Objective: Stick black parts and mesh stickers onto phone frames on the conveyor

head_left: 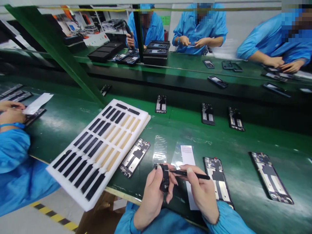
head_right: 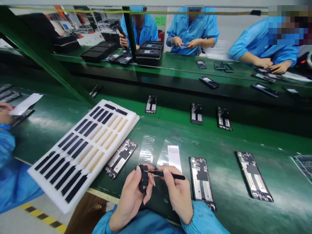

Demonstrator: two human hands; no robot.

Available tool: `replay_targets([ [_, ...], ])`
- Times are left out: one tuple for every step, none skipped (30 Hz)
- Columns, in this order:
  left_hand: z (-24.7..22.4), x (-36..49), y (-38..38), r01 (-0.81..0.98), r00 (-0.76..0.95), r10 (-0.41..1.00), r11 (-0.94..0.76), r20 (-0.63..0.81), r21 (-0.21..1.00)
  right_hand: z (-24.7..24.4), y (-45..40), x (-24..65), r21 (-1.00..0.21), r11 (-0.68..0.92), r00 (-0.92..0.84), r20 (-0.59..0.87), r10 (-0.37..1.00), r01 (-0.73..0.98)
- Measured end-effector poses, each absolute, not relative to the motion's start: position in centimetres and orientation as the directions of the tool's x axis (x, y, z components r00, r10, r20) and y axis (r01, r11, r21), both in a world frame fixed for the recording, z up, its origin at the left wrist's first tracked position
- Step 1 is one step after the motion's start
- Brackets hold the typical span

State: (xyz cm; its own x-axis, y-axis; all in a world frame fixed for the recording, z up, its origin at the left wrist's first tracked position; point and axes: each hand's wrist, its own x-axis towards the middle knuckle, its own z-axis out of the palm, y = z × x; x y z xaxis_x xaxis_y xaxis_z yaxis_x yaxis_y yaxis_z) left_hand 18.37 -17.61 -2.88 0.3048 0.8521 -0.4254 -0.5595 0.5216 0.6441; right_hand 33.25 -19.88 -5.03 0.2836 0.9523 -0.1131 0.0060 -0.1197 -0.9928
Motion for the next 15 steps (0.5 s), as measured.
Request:
replay_targets([
  [-2.88,18.35,-17.66,-0.556,0.302,0.853,0.52,-0.426,0.648,-5.07,-19.96,33.3,-0.993,-0.119,0.281,-0.113,0.953,0.006],
  [-2.9,18.35,-17.72,-0.551,0.301,0.852,0.522,-0.428,0.652,-5.07,-20.05,33.35,-0.993,-0.118,0.275,-0.113,0.955,0.0],
  [-2.92,18.36,-17.76,-0.546,0.299,0.852,0.522,-0.43,0.655,-5.06,-20.13,33.39,-0.993,-0.115,0.271,-0.113,0.956,-0.009],
  [-2.94,18.39,-17.79,-0.541,0.298,0.85,0.525,-0.433,0.657,-5.06,-20.19,33.42,-0.994,-0.112,0.264,-0.113,0.958,-0.016],
  [-2.95,18.43,-17.79,-0.535,0.297,0.849,0.527,-0.437,0.66,-5.05,-20.23,33.45,-0.994,-0.11,0.258,-0.112,0.96,-0.021],
  [-2.95,18.48,-17.77,-0.531,0.294,0.848,0.528,-0.44,0.663,-5.05,-20.25,33.47,-0.994,-0.109,0.254,-0.111,0.961,-0.023],
  [-2.93,18.53,-17.72,-0.526,0.291,0.848,0.528,-0.442,0.666,-5.05,-20.25,33.49,-0.994,-0.107,0.25,-0.109,0.962,-0.022],
  [-2.9,18.57,-17.66,-0.522,0.289,0.848,0.529,-0.445,0.669,-5.05,-20.22,33.52,-0.994,-0.105,0.246,-0.107,0.963,-0.023],
  [-2.86,18.59,-17.61,-0.519,0.286,0.848,0.529,-0.447,0.672,-5.04,-20.17,33.54,-0.995,-0.101,0.243,-0.104,0.964,-0.025],
  [-2.82,18.59,-17.56,-0.515,0.284,0.848,0.528,-0.447,0.675,-5.03,-20.1,33.56,-0.995,-0.096,0.241,-0.1,0.965,-0.029],
  [-2.79,18.57,-17.52,-0.513,0.282,0.85,0.525,-0.445,0.679,-5.02,-20.02,33.58,-0.995,-0.09,0.241,-0.095,0.966,-0.032],
  [-2.78,18.53,-17.51,-0.509,0.282,0.852,0.523,-0.442,0.684,-5.02,-19.94,33.57,-0.996,-0.086,0.244,-0.091,0.966,-0.029],
  [-2.79,18.49,-17.51,-0.502,0.284,0.852,0.522,-0.439,0.689,-5.03,-19.87,33.54,-0.996,-0.083,0.25,-0.085,0.965,-0.018],
  [-2.82,18.45,-17.52,-0.493,0.284,0.854,0.52,-0.436,0.697,-5.05,-19.83,33.46,-0.997,-0.081,0.261,-0.077,0.962,0.002],
  [-2.86,18.44,-17.53,-0.484,0.286,0.855,0.519,-0.433,0.705,-5.05,-19.82,33.34,-0.996,-0.079,0.274,-0.067,0.959,0.03],
])
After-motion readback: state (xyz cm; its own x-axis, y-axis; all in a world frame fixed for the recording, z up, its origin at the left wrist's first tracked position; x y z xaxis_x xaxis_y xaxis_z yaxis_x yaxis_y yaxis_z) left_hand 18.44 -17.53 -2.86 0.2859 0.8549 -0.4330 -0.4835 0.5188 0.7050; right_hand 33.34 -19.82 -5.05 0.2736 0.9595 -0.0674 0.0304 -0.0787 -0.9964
